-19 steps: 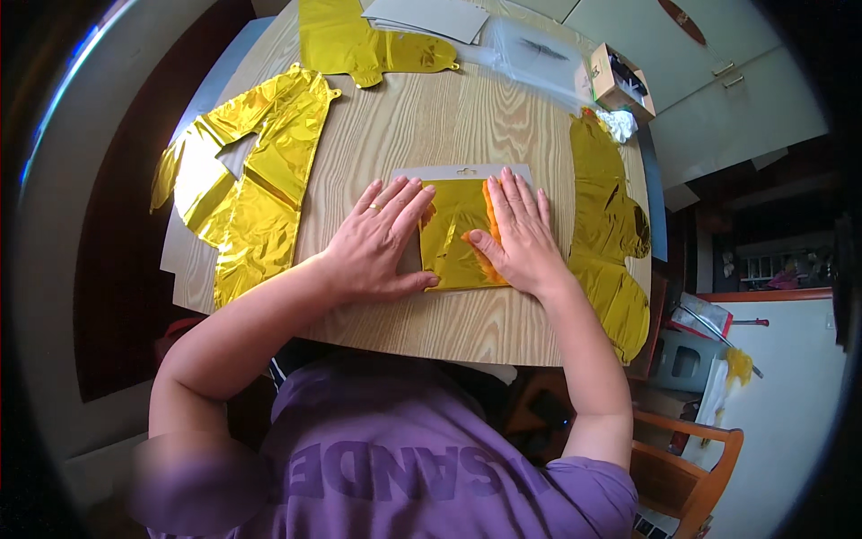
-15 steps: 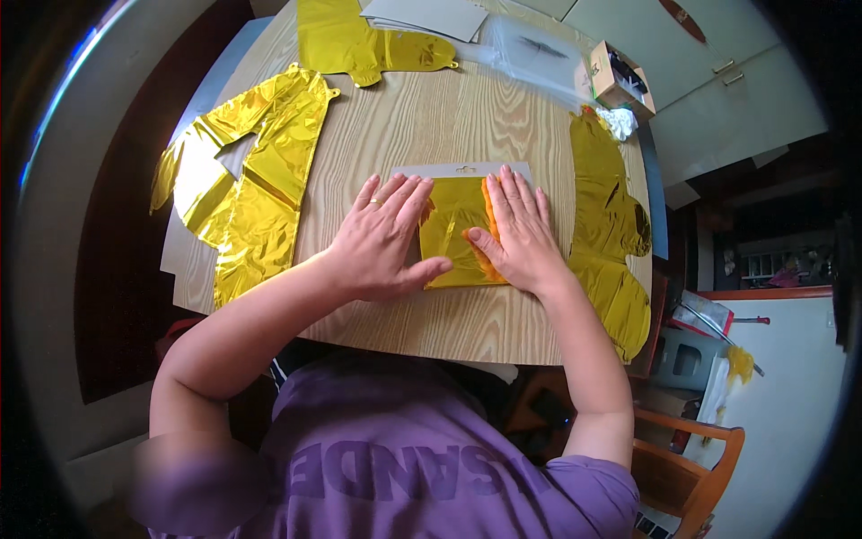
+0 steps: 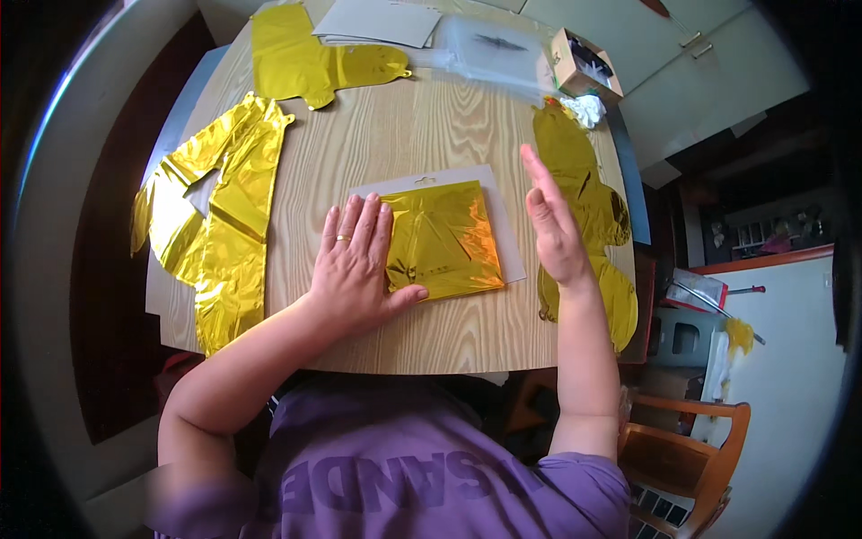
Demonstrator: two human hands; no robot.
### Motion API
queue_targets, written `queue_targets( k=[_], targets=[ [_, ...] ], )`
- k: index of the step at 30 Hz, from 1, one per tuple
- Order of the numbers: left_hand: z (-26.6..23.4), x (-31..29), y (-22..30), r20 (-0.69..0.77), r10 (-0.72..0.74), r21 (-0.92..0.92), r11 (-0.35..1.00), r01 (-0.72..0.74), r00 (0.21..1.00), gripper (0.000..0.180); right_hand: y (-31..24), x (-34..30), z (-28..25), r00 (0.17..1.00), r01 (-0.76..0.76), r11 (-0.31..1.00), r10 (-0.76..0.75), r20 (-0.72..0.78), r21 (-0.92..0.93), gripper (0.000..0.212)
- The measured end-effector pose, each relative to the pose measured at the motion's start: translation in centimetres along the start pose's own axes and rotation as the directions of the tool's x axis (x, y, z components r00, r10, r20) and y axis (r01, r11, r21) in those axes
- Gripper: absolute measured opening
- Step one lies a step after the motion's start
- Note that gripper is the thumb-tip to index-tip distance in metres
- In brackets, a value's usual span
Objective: Folding gold foil balloons and preparing them with cardboard backings for packaging.
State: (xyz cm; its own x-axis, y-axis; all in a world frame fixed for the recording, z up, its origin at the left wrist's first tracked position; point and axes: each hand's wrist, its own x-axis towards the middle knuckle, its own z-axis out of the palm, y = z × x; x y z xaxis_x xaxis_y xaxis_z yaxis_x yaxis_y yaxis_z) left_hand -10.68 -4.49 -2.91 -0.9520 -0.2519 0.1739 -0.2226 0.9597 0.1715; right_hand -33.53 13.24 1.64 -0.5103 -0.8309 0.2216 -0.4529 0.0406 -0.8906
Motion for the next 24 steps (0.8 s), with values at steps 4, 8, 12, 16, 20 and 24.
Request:
queue_targets(
  k=[4, 8, 12, 16, 20, 24],
  targets=[
    [-0.4, 0.3, 0.3, 0.022, -0.021, -0.004, 1.0, 0.021, 1.0, 0.111, -2.5, -0.4, -0.1, 0.999, -0.028, 0.99, 0.034, 0.039, -0.14, 0.071],
    [-0.4, 0.4, 0.4, 0.009, -0.017, 0.002, 1.0, 0.017, 1.0, 0.11, -1.5, -0.2, 3.6, 0.982, 0.077, 0.876, 0.017, 0.19, -0.477, 0.073],
    [-0.1, 0.1, 0.1, -0.014, -0.013, -0.001, 1.0, 0.013, 1.0, 0.108, 2.1, -0.2, 5.9, 0.964, 0.174, 0.68, 0.029, 0.263, -0.712, 0.076],
    [0.2, -0.3, -0.1, -0.034, -0.008, -0.004, 1.0, 0.008, 0.999, 0.106, 2.8, -0.4, 6.3, 0.969, 0.187, 0.632, 0.005, 0.245, -0.752, 0.076],
    [0.1, -0.2, -0.1, -0.02, -0.025, -0.008, 1.0, 0.025, 0.999, 0.105, 3.1, -0.5, 6.5, 0.97, 0.203, 0.629, -0.026, 0.24, -0.75, 0.076],
    [-0.4, 0.5, 0.1, -0.018, -0.023, -0.04, 0.999, 0.022, 1.0, 0.103, 3.6, -0.1, 5.2, 0.979, 0.196, 0.825, -0.132, 0.157, -0.53, 0.069]
  ],
)
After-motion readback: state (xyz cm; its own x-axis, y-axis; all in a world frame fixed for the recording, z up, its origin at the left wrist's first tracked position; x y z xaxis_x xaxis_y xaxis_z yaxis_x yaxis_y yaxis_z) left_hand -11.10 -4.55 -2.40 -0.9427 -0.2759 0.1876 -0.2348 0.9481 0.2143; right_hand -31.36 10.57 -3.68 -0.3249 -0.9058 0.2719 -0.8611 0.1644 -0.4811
